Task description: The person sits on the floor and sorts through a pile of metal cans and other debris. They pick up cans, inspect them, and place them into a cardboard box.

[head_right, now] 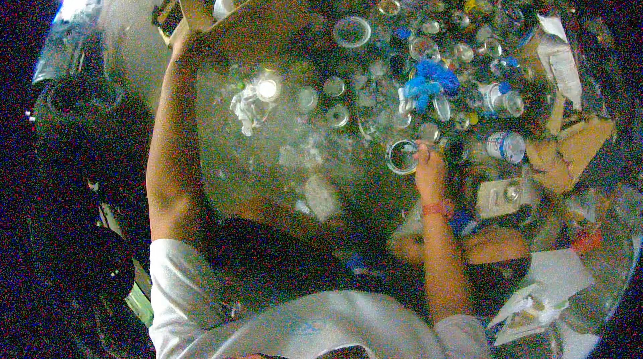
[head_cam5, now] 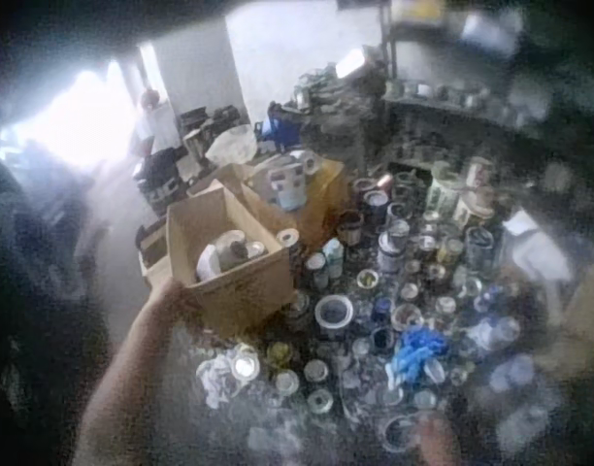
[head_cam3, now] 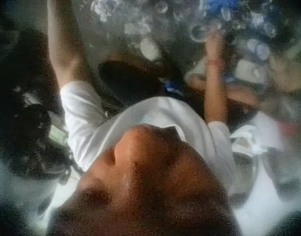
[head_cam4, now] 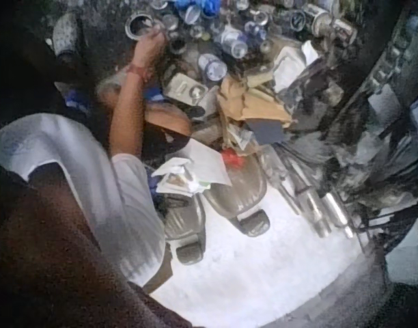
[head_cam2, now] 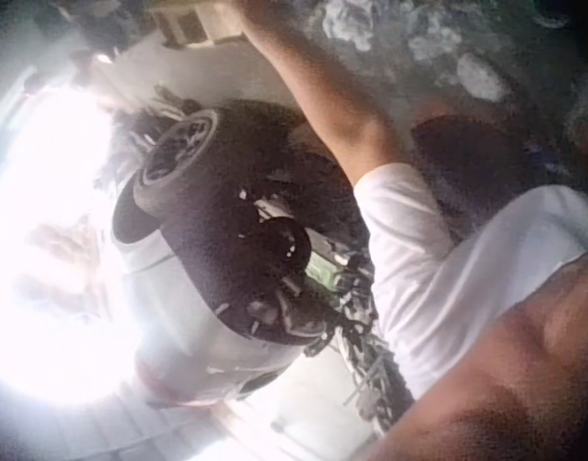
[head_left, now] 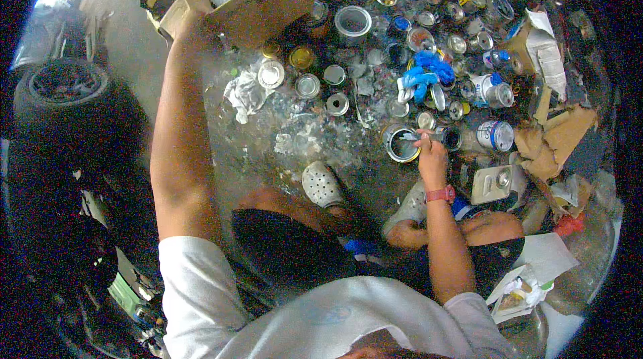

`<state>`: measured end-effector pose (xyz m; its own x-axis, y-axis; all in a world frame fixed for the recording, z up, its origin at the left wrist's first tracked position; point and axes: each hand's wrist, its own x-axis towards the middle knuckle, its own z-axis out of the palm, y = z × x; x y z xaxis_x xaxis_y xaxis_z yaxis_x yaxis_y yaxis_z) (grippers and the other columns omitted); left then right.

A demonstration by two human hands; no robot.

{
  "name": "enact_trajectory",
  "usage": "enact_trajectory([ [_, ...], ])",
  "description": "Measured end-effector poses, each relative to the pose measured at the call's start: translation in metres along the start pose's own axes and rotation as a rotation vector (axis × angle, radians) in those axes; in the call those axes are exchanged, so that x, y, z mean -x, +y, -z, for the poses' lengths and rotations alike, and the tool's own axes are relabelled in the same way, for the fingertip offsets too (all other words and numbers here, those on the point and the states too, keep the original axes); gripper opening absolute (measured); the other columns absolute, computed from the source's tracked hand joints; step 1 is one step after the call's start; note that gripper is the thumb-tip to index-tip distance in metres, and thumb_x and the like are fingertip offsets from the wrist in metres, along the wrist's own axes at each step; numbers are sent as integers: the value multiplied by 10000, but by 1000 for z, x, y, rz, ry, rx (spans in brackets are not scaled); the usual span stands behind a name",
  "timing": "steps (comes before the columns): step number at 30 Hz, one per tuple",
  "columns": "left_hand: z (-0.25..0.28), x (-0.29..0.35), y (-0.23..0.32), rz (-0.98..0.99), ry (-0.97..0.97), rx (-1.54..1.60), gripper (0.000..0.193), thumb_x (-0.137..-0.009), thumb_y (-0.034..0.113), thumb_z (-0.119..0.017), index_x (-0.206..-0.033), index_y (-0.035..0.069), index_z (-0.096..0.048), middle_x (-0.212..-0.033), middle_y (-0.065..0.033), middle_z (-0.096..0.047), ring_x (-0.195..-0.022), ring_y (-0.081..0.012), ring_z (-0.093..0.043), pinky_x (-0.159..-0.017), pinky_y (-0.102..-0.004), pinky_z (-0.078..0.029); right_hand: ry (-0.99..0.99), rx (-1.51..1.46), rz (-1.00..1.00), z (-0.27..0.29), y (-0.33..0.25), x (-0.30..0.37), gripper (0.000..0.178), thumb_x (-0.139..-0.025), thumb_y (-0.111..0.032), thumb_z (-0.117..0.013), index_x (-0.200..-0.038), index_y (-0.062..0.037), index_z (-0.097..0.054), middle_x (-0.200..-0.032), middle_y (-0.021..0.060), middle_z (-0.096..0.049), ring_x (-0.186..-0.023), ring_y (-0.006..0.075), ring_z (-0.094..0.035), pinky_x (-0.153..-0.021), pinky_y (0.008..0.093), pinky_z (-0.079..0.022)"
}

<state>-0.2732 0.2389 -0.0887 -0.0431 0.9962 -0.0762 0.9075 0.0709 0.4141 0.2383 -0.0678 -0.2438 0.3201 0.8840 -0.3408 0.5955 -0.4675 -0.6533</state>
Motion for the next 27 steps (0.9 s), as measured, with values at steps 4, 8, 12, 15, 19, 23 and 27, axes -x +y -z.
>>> enact_trajectory([
  [4,2,2,-46,188,-238,637,411,-998,327,-598,-1285,32,-612,-1163,-180,-705,-1023,-310,-703,-879,-448,-571,-79,-70,143,-13,-1,8,370,-1065,-317,-530,-973,-38,-756,-1046,148,-762,-933,357,-720,-892,451,-526],
  [8,-15,17,-84,74,-300,1042,567,-1056,429,-539,-1439,14,-492,-1368,-207,-612,-1189,-371,-650,-1034,-481,-539,-36,348,355,2,-20,20,248,-1028,-240,-590,-1146,-84,-742,-1039,153,-756,-939,335,-710,-860,423,-537],
  [12,-69,50,-139,498,-47,1477,533,-1071,423,-542,-1413,14,-509,-1454,-228,-560,-1279,-397,-594,-1078,-503,-510,-29,213,278,-3,-22,22,277,-1034,-218,-548,-1106,-48,-755,-1080,161,-760,-946,355,-698,-904,441,-515],
  [15,-140,57,-167,682,43,1403,501,-1060,398,-576,-1386,21,-520,-1393,-233,-596,-1238,-391,-619,-1029,-517,-529,-174,113,226,-1,-20,25,296,-1040,-216,-535,-1132,-35,-749,-1067,160,-764,-978,326,-708,-943,420,-509],
  [19,-203,35,-197,733,-29,1377,527,-1024,407,-640,-1376,30,-533,-1296,-174,-634,-1038,-358,-668,-918,-505,-567,-110,338,375,10,-11,21,312,-1058,-243,-532,-1141,-32,-745,-1054,143,-765,-1001,293,-714,-895,391,-533],
  [23,-246,0,-218,850,71,1281,540,-986,432,-692,-1349,48,-583,-1248,-134,-642,-1021,-319,-625,-829,-459,-573,-168,157,253,7,-14,26,314,-1067,-250,-530,-1143,-27,-738,-1062,160,-759,-975,284,-716,-896,400,-528],
  [27,-263,-16,-168,872,147,1377,551,-971,491,-686,-1312,62,-625,-1259,-115,-649,-1101,-284,-612,-891,-476,-543,-151,222,31,16,-34,31,279,-1066,-212,-566,-1195,-15,-718,-1094,145,-761,-978,228,-725,-916,351,-530],
])
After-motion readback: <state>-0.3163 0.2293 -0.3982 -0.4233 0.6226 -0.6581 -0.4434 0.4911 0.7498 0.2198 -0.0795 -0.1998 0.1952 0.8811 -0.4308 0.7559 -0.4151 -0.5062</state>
